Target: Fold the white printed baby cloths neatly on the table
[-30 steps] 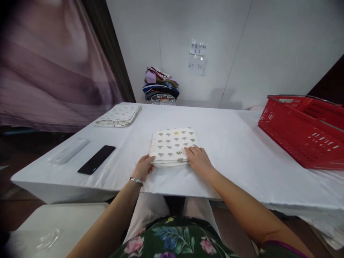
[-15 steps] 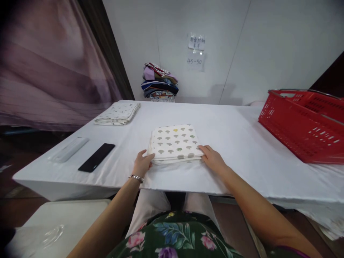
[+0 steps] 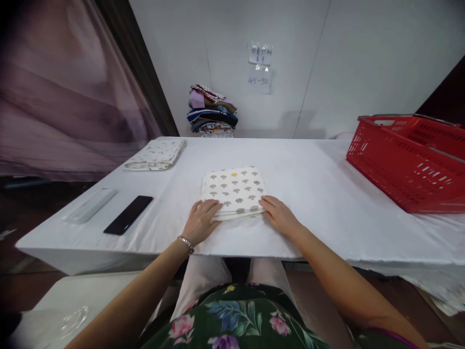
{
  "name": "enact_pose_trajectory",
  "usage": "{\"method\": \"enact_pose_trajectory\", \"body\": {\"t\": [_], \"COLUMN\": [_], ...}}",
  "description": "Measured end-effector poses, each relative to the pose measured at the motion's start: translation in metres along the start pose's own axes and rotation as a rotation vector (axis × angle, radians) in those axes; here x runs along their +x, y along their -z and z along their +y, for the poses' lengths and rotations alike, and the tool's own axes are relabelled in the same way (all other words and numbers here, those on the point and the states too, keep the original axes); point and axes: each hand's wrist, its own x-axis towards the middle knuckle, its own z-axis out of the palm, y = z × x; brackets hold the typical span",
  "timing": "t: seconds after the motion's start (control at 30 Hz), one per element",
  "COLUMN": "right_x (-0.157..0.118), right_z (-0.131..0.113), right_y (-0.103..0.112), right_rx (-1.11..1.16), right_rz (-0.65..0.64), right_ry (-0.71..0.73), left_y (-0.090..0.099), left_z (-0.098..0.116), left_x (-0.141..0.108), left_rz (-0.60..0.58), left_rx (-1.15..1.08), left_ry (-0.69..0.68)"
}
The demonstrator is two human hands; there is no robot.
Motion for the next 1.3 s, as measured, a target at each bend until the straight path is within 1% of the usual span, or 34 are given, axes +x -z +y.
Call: {"method": "enact_pose_trajectory", "body": {"t": [0.1, 0.17, 0.23, 0.3, 0.4, 0.57, 0.73, 0.83, 0.93, 1.0, 1.07, 1.17, 1.3], "right_x": [0.007, 0.012, 0.016, 0.018, 0.017, 0.006, -0.002, 0.000, 0.006, 0.010, 0.013, 0.016, 0.016], "right_z": [0.005, 0.007, 0.006, 0.003, -0.002, -0.008, -0.018, -0.023, -0.022, -0.021, -0.019, -0.017, -0.010], "right_y": [0.003, 0.006, 0.008, 0.008, 0.006, 0.002, 0.003, 0.003, -0.002, -0.006, -0.010, -0.013, -0.010], "right_rx": [0.076, 0.114, 0.132, 0.124, 0.072, -0.025, -0.035, -0.106, -0.211, -0.247, -0.250, -0.207, -0.074], "right_rz": [-0.015, -0.028, -0.020, -0.002, 0.022, 0.127, 0.245, 0.199, 0.135, 0.105, 0.085, 0.108, 0.198], "right_ry": [-0.053, -0.125, -0.206, -0.243, -0.202, -0.019, 0.057, 0.079, 0.020, 0.015, 0.044, 0.095, 0.127], "left_y": [0.003, 0.005, 0.007, 0.008, 0.008, 0.009, 0.012, 0.014, 0.015, 0.014, 0.012, 0.008, 0.007], "left_z": [-0.014, -0.023, -0.028, -0.031, -0.030, -0.026, -0.024, -0.022, -0.021, -0.022, -0.022, -0.022, -0.020], "left_x": [0.010, 0.015, 0.020, 0.024, 0.027, 0.028, 0.035, 0.040, 0.040, 0.038, 0.035, 0.028, 0.018], "left_rz": [-0.055, -0.070, -0.078, -0.084, -0.094, -0.122, -0.076, -0.063, -0.062, -0.067, -0.065, -0.062, -0.061], "left_rx": [-0.022, -0.033, -0.037, -0.048, -0.063, -0.050, -0.101, -0.098, -0.110, -0.110, -0.101, -0.087, -0.073], "left_ry": [-0.032, -0.043, -0.028, -0.005, 0.025, 0.050, 0.063, 0.083, 0.096, 0.076, 0.038, 0.012, -0.003]}}
